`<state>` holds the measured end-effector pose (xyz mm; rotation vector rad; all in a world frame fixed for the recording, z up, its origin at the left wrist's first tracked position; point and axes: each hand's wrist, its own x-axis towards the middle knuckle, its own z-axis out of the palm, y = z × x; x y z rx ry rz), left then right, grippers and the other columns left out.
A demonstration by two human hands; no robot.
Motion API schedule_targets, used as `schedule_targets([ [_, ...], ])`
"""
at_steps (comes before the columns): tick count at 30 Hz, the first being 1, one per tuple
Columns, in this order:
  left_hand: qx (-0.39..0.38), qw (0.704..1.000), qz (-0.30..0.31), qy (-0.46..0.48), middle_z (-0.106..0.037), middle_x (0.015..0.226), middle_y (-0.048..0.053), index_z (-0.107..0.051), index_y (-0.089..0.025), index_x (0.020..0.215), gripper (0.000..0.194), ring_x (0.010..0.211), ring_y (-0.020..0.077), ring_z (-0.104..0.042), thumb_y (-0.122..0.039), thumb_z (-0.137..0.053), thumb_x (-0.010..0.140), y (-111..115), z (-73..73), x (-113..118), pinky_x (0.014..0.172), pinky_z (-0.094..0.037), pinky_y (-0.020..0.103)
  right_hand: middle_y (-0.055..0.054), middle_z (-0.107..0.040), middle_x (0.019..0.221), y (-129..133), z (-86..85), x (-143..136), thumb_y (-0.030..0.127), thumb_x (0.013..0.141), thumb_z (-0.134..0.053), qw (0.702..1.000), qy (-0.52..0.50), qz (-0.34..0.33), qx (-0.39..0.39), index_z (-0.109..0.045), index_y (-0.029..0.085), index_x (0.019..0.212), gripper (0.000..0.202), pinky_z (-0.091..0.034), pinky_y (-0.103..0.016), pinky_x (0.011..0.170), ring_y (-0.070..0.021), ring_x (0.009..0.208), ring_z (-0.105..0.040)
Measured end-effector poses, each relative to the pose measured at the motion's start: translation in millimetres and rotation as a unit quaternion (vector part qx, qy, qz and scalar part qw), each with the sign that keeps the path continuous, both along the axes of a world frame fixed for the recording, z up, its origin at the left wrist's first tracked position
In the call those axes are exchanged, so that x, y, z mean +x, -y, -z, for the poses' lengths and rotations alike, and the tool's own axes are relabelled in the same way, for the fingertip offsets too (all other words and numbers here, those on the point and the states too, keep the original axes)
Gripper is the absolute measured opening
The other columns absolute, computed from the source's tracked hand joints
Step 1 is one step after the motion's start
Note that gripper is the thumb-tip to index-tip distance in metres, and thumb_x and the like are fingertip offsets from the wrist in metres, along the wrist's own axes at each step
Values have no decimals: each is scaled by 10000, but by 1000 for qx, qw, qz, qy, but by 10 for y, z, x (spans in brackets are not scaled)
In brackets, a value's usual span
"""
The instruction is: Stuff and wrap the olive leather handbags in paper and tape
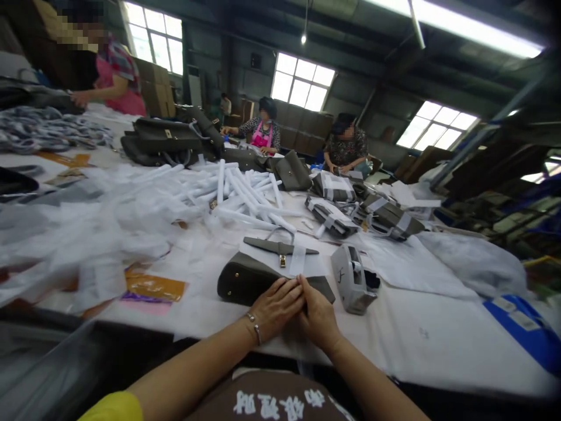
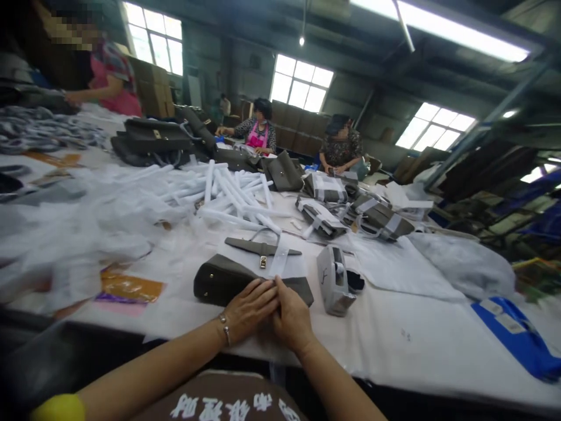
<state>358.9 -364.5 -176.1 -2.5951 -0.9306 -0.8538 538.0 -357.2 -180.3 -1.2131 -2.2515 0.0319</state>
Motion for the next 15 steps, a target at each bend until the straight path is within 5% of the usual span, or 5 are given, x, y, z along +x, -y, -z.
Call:
schedule_targets([
  [3,-18,983,-117,140,-528,1284,43,-465,-279,1281,441,1270,221,-385,-226,-518,847,203,114,-452,1099,-237,436,-85,-521,1315,6,20,-17,196,860,-456,998,50,-9,43,-295,212,1421,584,-453,-417,963,-234,1157,-527],
  [7,-152,847,-345,374,-535,1226,143,-469,-173,1243,460,1151,266,-506,-365,-531,829,287,256,-1098,980,-402,457,-50,-548,1291,-20,36,-41,172,869,-451,994,74,-9,84,-317,252,1414,567,-469,-407,949,-224,1144,-546],
  [11,-397,743,-304,445,-653,1044,81,-563,-179,1095,411,936,213,-630,-471,-504,812,166,253,-1421,846,-493,355,-33,-561,1276,-53,66,-24,123,867,-442,992,83,-17,96,-366,272,1388,547,-471,-402,948,-217,1146,-548],
  [15,-437,728,-271,453,-692,951,42,-618,-203,976,359,899,205,-641,-488,-528,779,68,227,-1483,778,-496,303,-35,-559,1278,-81,81,11,93,871,-435,991,90,-36,92,-425,278,1351,514,-469,-393,952,-211,1154,-542],
])
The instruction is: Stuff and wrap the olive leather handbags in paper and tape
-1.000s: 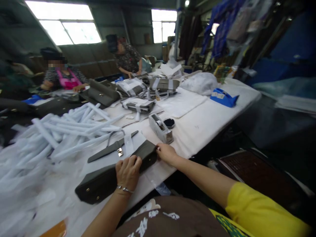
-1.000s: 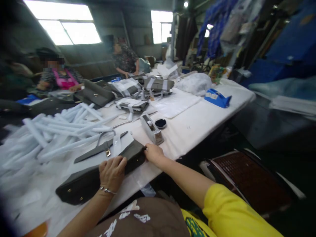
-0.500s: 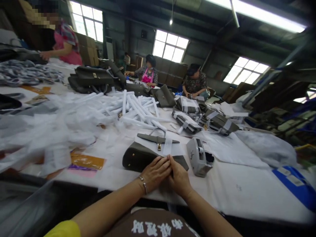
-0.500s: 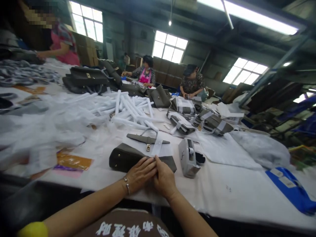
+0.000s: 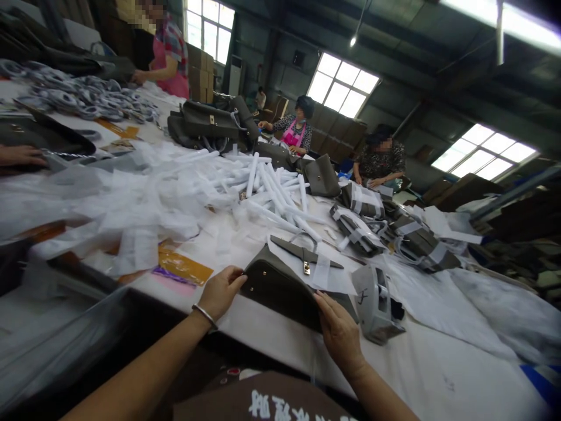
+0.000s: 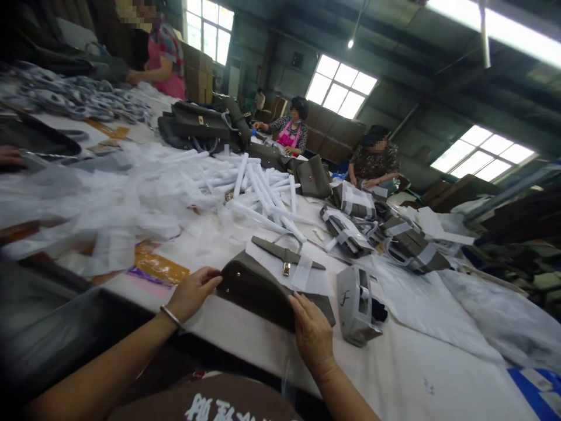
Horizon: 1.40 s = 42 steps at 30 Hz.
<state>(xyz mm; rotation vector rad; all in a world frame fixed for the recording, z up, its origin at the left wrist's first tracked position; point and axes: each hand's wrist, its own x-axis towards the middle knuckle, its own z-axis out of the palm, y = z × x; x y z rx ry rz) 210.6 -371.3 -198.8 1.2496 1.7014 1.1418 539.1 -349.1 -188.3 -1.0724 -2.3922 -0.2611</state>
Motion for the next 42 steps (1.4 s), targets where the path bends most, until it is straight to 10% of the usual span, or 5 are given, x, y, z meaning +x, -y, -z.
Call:
schedule_targets([
  [14,-91,978,50,-182,-652,696,41,-625,-197,723,340,718,200,-607,-453,-428,829,-137,-145,-71,644,-398,295,-45,-595,1228,-21,158,73,20,853,-385,997,23,-66,-34,-502,249,1284,502,-469,-420,956,-195,1161,-539],
  [21,-21,999,34,15,-595,1220,74,-386,-254,1363,674,778,162,-645,-363,-580,727,-232,-43,-113,781,-463,293,-55,-607,1209,-28,147,83,27,850,-384,996,42,-71,-30,-529,240,1261,486,-471,-420,957,-195,1157,-542],
  [31,-36,997,24,66,-689,717,-13,-671,-177,770,209,720,192,-637,-262,-604,590,-519,74,-145,700,-490,294,-62,-625,1181,24,182,-20,32,840,-395,993,101,-65,-14,-578,245,1212,466,-466,-420,965,-195,1132,-562],
  [37,113,988,16,-103,-636,1113,37,-647,-223,1011,337,1099,218,-536,-183,-530,698,-207,-371,25,995,-370,368,-68,-629,1168,43,227,-25,0,812,-384,993,103,-57,-13,-583,240,1203,501,-451,-428,977,-196,1138,-556],
  [42,308,869,152,-356,-480,1363,25,-580,-278,1174,339,1336,253,-287,-344,-477,857,-160,-740,509,1121,-135,466,-75,-616,1187,41,259,14,15,825,-394,992,108,-67,-21,-560,229,1232,489,-431,-447,992,-207,1162,-536],
])
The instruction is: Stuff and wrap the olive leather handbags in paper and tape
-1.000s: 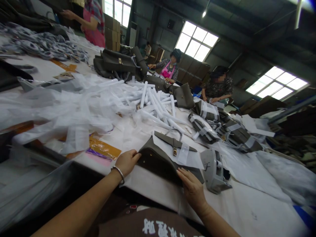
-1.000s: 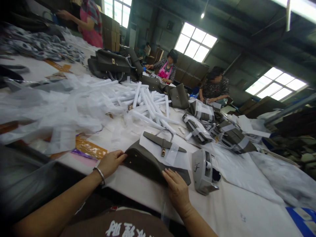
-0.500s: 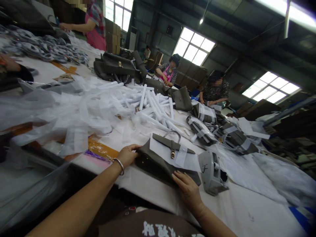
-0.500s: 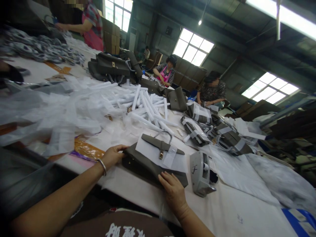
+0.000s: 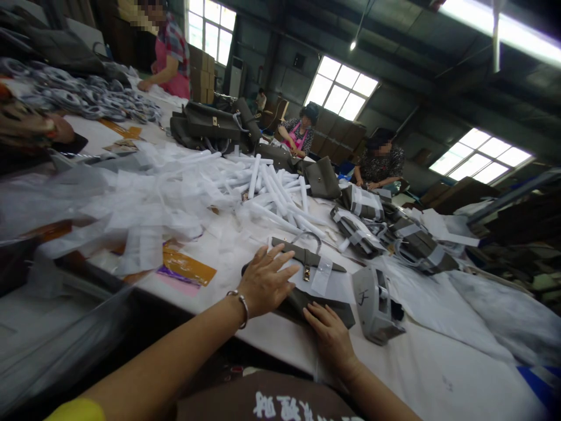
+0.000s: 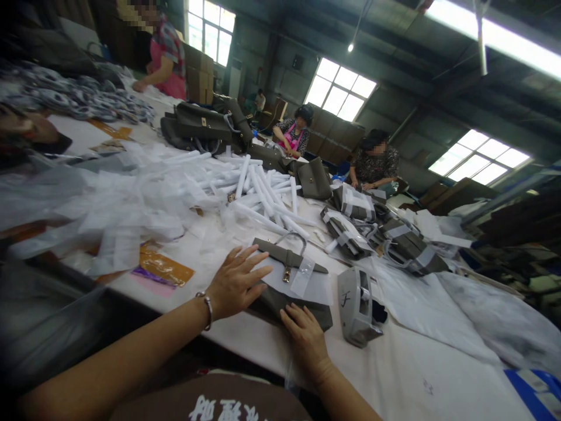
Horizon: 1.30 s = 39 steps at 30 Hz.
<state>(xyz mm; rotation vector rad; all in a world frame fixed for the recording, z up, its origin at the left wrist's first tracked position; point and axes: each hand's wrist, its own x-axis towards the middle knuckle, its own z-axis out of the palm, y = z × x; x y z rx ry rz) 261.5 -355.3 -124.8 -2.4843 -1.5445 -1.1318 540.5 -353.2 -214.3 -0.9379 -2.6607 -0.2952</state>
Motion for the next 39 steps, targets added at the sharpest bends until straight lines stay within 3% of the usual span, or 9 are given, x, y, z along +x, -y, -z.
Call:
schedule_targets([
  [3,-7,995,10,-101,-385,1441,30,-514,-262,1257,442,1383,271,-165,-443,-477,855,-234,23,206,1123,-46,502,-77,-611,1195,-9,1,15,7,821,-382,1000,2,-5,2,-554,224,1239,501,-432,-446,991,-207,1165,-533],
  [6,-66,987,-6,-146,-365,1452,56,-503,-242,1275,534,1381,293,-165,-524,-484,822,-407,184,274,1113,-37,524,-80,-607,1201,-7,7,11,4,816,-373,1000,3,-5,7,-555,222,1237,509,-433,-444,988,-208,1173,-526],
  [12,-141,983,-2,-118,-389,1436,69,-469,-261,1311,593,1360,319,-220,-594,-397,827,-344,562,186,1092,-74,559,-91,-584,1227,101,-36,-82,21,781,-402,1000,19,19,-10,-560,220,1230,516,-414,-459,997,-226,1188,-510],
  [18,-145,986,18,-82,-368,1450,51,-429,-285,1339,583,1360,333,-202,-584,-368,843,-329,716,133,1085,-53,581,-94,-631,1117,-67,-543,-222,192,836,-509,992,101,-10,-75,-612,204,1138,320,-485,-347,877,-208,1008,-597],
  [21,-149,986,21,-71,-373,1448,45,-414,-303,1347,571,1355,333,-216,-576,-365,848,-341,716,115,1082,-56,589,-55,-643,1101,-322,-725,-180,235,850,-528,992,109,-55,-40,-616,256,1132,296,-456,-332,893,-183,968,-600],
  [27,-162,984,29,-75,-373,1449,27,-404,-332,1350,555,1354,334,-225,-555,-408,842,-358,697,70,1081,-45,600,-22,-569,1254,-472,-510,53,342,790,-628,996,40,-55,66,-536,351,1242,462,-232,-449,1092,-239,1205,-471],
  [30,-164,982,32,-89,-369,1450,28,-396,-337,1357,548,1355,341,-226,-499,-456,836,-353,696,105,1075,-25,617,-18,-542,1294,-377,-406,44,390,813,-591,999,35,-16,10,-503,344,1277,475,-171,-457,1118,-237,1263,-416],
  [34,-160,980,24,-120,-333,1467,36,-350,-342,1384,562,1365,350,-200,-463,-438,842,-426,712,205,1062,11,641,-28,-429,1404,-466,-326,22,477,859,-496,994,67,-29,-87,-463,273,1322,507,-131,-428,1130,-209,1338,-301],
  [39,-180,980,45,-73,-115,1527,-56,-57,-435,1429,666,1376,388,-105,-401,-390,854,-502,802,271,1026,24,688,5,-387,1432,-596,-285,165,477,921,-367,990,61,2,-126,-457,266,1328,468,-93,-350,1138,-130,1359,-249],
])
